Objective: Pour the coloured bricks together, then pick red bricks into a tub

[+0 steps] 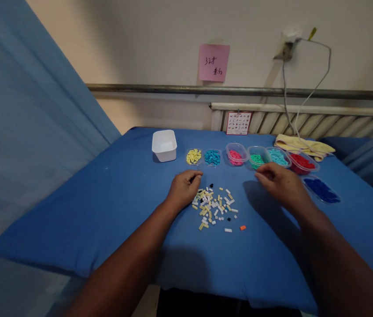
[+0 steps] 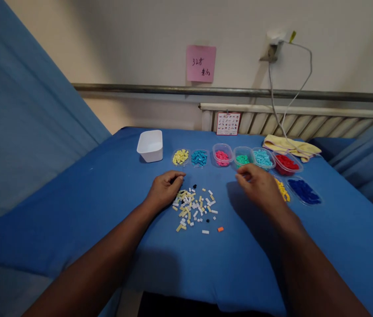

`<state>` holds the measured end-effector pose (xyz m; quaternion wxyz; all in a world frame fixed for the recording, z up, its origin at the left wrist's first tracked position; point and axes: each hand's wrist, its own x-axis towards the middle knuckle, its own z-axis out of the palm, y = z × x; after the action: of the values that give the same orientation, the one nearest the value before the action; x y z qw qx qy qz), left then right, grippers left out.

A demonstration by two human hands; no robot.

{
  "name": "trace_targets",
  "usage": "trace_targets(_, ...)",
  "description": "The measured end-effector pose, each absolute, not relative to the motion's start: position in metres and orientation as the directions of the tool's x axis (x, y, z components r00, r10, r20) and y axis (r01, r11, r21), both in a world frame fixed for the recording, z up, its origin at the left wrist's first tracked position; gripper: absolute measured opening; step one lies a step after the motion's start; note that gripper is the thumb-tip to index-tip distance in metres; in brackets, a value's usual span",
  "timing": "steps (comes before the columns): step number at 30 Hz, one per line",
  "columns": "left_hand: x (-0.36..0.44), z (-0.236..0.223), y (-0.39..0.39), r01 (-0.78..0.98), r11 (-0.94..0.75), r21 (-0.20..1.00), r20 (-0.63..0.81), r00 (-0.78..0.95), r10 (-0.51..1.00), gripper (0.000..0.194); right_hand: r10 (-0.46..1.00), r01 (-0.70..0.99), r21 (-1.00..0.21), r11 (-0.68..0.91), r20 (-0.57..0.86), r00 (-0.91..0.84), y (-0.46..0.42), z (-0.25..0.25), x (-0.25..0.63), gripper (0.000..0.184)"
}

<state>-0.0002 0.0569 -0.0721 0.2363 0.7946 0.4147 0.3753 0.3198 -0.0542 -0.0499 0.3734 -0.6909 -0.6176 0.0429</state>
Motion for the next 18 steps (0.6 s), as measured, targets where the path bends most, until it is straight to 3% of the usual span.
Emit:
trace_targets(4,0.000,-0.074,0.059,0.507,-0.573,0.644,0.392,0.424,0.816,0.027,0.833,0.875,-0.343,-0.343,0.319,0.452,-0.070,-0.052,0.390,0.031)
trace_targets(7,0.000,-0.073,0.060,0.486,-0.642,0.593,0.416,0.497,0.761,0.029,0.840,0.884,-0.272,-0.380,0.299,0.453,-0.070,-0.054,0.399,0.038)
trace_targets(11,-0.003,-0.069,0.059,0.483,-0.685,0.546,0.423,0.547,0.723,0.029,0.902,0.898,-0.438,-0.042,0.369,0.223,-0.068,-0.047,0.361,0.034)
trace_targets(14,-0.007,-0.061,0.052,0.483,-0.686,0.544,0.379,0.588,0.714,0.031,0.986,0.730,-0.662,0.167,0.118,-0.118,-0.079,-0.038,0.327,0.032)
trace_targets(16,-0.010,-0.057,0.044,0.498,-0.689,0.526,0.305,0.646,0.700,0.044,0.936,0.623,-0.765,0.162,-0.081,-0.343,-0.088,-0.035,0.307,0.039)
trace_targets(18,-0.010,-0.054,0.035,0.535,-0.697,0.477,0.198,0.707,0.679,0.059,0.872,0.597,-0.788,0.151,-0.178,-0.456,-0.095,-0.035,0.289,0.046)
